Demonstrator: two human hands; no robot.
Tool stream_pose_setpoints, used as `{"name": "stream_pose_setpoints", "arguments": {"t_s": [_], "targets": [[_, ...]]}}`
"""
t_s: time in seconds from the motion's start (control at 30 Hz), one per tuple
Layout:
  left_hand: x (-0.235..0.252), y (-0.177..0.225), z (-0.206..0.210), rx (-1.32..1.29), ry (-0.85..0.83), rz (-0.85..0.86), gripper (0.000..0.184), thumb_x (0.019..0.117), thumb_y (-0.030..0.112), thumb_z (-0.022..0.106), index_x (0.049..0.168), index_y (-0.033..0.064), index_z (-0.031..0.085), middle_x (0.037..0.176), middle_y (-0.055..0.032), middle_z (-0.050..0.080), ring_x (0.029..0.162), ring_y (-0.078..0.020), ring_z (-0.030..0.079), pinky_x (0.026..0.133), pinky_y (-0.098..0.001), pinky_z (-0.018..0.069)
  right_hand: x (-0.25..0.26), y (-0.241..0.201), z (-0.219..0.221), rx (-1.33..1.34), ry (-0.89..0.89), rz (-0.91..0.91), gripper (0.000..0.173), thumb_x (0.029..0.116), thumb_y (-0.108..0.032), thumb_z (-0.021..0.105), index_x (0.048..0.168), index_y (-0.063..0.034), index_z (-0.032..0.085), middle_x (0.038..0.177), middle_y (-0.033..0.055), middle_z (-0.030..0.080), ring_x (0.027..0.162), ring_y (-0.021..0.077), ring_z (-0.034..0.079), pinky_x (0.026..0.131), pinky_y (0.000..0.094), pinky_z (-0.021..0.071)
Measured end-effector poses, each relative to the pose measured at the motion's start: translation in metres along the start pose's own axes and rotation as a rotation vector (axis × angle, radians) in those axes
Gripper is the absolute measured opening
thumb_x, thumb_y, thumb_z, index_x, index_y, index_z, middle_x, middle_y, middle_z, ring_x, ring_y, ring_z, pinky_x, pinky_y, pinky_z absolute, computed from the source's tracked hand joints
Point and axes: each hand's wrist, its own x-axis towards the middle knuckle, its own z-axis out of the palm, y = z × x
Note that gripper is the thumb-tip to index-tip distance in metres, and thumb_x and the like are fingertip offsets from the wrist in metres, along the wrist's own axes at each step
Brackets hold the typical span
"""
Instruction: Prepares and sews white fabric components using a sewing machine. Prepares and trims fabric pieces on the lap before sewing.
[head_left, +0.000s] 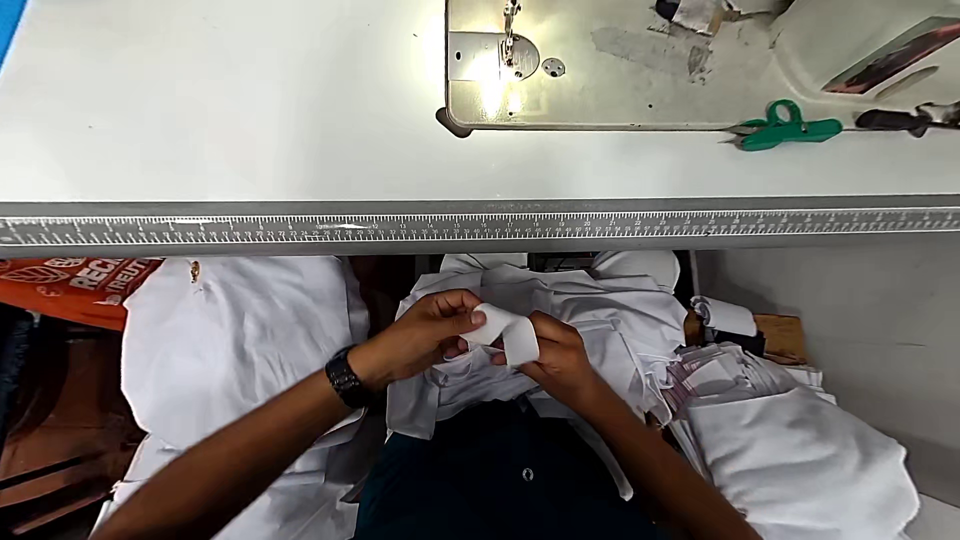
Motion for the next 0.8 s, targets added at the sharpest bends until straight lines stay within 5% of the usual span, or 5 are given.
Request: {"name": "stream_pose_setpoints", "arguments": {"t_s": [0.33,0.47,0.6,0.7,0.8], "targets": [[-0.011,-0.006,0.027,-0.139,0.021,0.049,0.021,0.1060,0.019,0.054,0.103,0.0107,0.073,0.076,-0.0002,0.068,0.053,0.0017,0.052,0.046,-0.0126,0.0418,-0.002,-0.011,-0.002,-0.492,0.155,-0.352,0.015,0.0943,-0.025,0.075,0.105,-0.0161,0.071,0.131,-0.0003,0.061,0.129,0.0201,0.050,0.112,0.0392,0.0376],[-0.012,0.003,0.021,0.029,-0.065,-0.048,0.025,0.1072,0.018,0.049,0.105,0.0096,0.072,0.070,0.0019,0.064,0.048,0.0019,0.047,0.042,-0.0128,0.0374,0.005,-0.021,-0.008,-0.474,0.015,-0.404,0.011,0.0983,-0.018,0.069,0.103,-0.0088,0.072,0.125,0.0032,0.072,0.126,0.0203,0.061,0.116,0.0462,0.0382],[-0.021,0.001,0.016,0.843,0.265,0.536,0.043,0.0998,0.037,0.062,0.134,0.0103,0.065,0.105,0.0004,0.065,0.091,-0.0074,0.060,0.077,-0.0267,0.0531,0.005,-0.020,-0.009,-0.412,0.011,-0.308,0.009,0.0950,-0.017,0.073,0.099,-0.0088,0.075,0.116,0.0064,0.074,0.116,0.0230,0.066,0.106,0.0432,0.0496],[-0.029,-0.009,0.022,1.169,0.275,0.881,0.035,0.0952,0.041,0.072,0.121,0.0171,0.073,0.118,-0.0055,0.065,0.115,-0.0203,0.059,0.098,-0.0397,0.0504,0.008,-0.022,-0.009,-0.370,0.021,-0.246,0.008,0.0936,-0.015,0.075,0.098,-0.0079,0.075,0.113,0.0077,0.074,0.112,0.0236,0.067,0.098,0.0394,0.0550],[-0.029,-0.020,0.028,1.265,0.394,1.017,0.013,0.0973,0.020,0.071,0.102,0.0127,0.079,0.106,-0.0051,0.071,0.107,-0.0207,0.064,0.094,-0.0378,0.0515,0.013,-0.024,-0.014,-0.376,-0.038,-0.199,0.009,0.0938,-0.015,0.075,0.097,-0.0069,0.075,0.113,0.0082,0.074,0.112,0.0233,0.068,0.095,0.0370,0.0569]]}}
